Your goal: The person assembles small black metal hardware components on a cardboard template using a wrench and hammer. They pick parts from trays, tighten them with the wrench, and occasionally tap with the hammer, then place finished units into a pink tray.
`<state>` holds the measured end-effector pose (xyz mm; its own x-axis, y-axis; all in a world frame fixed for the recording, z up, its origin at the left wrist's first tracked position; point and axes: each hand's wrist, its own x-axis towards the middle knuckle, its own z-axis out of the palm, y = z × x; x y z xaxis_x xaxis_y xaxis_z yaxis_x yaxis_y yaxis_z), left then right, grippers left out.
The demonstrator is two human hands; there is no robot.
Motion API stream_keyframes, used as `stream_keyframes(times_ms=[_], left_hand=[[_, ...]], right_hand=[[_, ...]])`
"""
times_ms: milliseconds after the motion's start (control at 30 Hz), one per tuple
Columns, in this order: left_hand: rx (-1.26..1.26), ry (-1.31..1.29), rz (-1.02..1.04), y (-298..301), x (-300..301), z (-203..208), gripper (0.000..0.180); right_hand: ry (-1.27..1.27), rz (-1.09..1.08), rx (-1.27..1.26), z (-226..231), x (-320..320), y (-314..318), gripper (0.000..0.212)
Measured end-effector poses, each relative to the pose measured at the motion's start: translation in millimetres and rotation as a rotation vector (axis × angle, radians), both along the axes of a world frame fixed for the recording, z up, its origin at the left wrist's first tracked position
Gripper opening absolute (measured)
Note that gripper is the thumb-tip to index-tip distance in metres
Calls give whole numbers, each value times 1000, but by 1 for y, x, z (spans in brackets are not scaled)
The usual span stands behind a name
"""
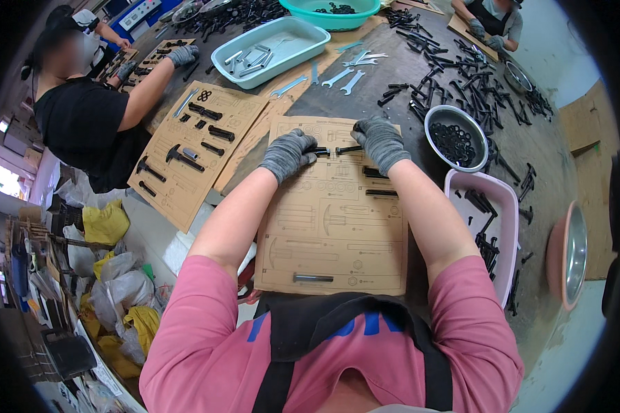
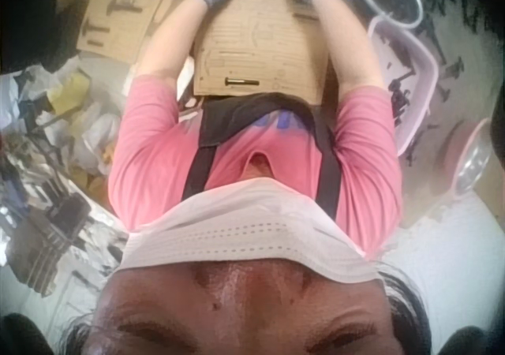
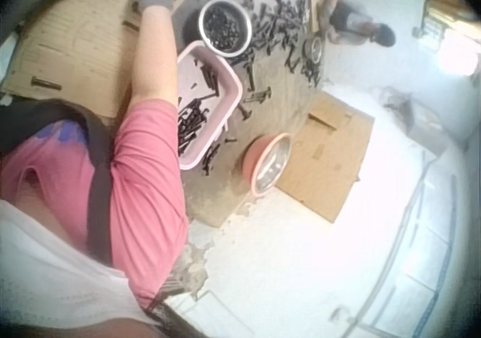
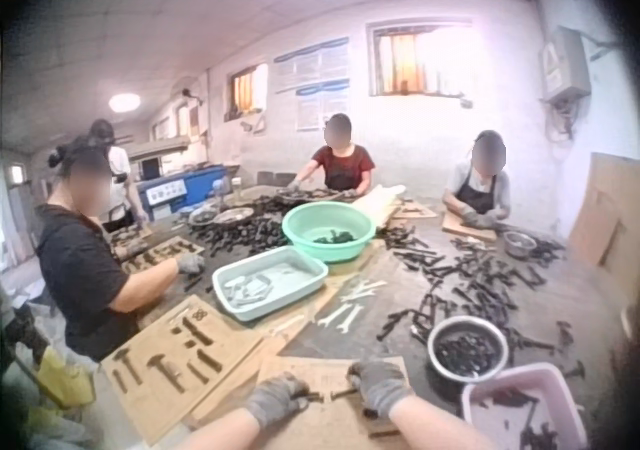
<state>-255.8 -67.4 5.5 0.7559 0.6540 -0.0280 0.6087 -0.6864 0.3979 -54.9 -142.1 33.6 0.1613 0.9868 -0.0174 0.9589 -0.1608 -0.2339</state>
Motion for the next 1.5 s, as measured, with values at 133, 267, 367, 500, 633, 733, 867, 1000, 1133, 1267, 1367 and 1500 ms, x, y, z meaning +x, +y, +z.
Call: stream_keyframes(times_ms=[133, 267, 367, 500, 633, 733, 867, 1000, 1133, 1267, 1367, 1500], left_hand=[[6, -2, -8, -1, 0, 2, 34], [10, -8, 18, -4, 0, 3, 33], [-3, -21, 15, -4, 0, 3, 33], [-15, -31, -2, -4, 1, 1, 33], [-26, -13, -19, -1, 3, 1, 33], [-14, -14, -43, -1, 5, 1, 33], [-8, -36, -51, -2, 6, 0, 34], [-24, -62, -58, -2, 5, -1, 34], [-47, -66, -74, 0, 2, -2, 36], [1, -171, 58, 10, -4, -4, 36], [-9, -219, 205, 34, -8, -4, 36], [99, -157, 287, 80, -1, -2, 35]], right_hand=[[166, -53, -48, 2, 5, 8, 30], [593, -2, -47, -24, 14, 12, 26], [507, 47, -99, -34, 18, 8, 30], [240, 98, -92, -28, 8, -3, 31], [115, 156, -299, -9, 5, -4, 33], [94, 177, -323, -5, 2, -6, 33], [70, 184, -261, -10, -3, -7, 32], [77, 171, -273, -11, -6, -5, 32], [80, 197, -212, -14, -2, -6, 34], [321, 85, -122, -21, 23, -7, 35], [482, -44, -182, -28, 51, 2, 36], [468, -129, -148, -49, 69, 12, 37]])
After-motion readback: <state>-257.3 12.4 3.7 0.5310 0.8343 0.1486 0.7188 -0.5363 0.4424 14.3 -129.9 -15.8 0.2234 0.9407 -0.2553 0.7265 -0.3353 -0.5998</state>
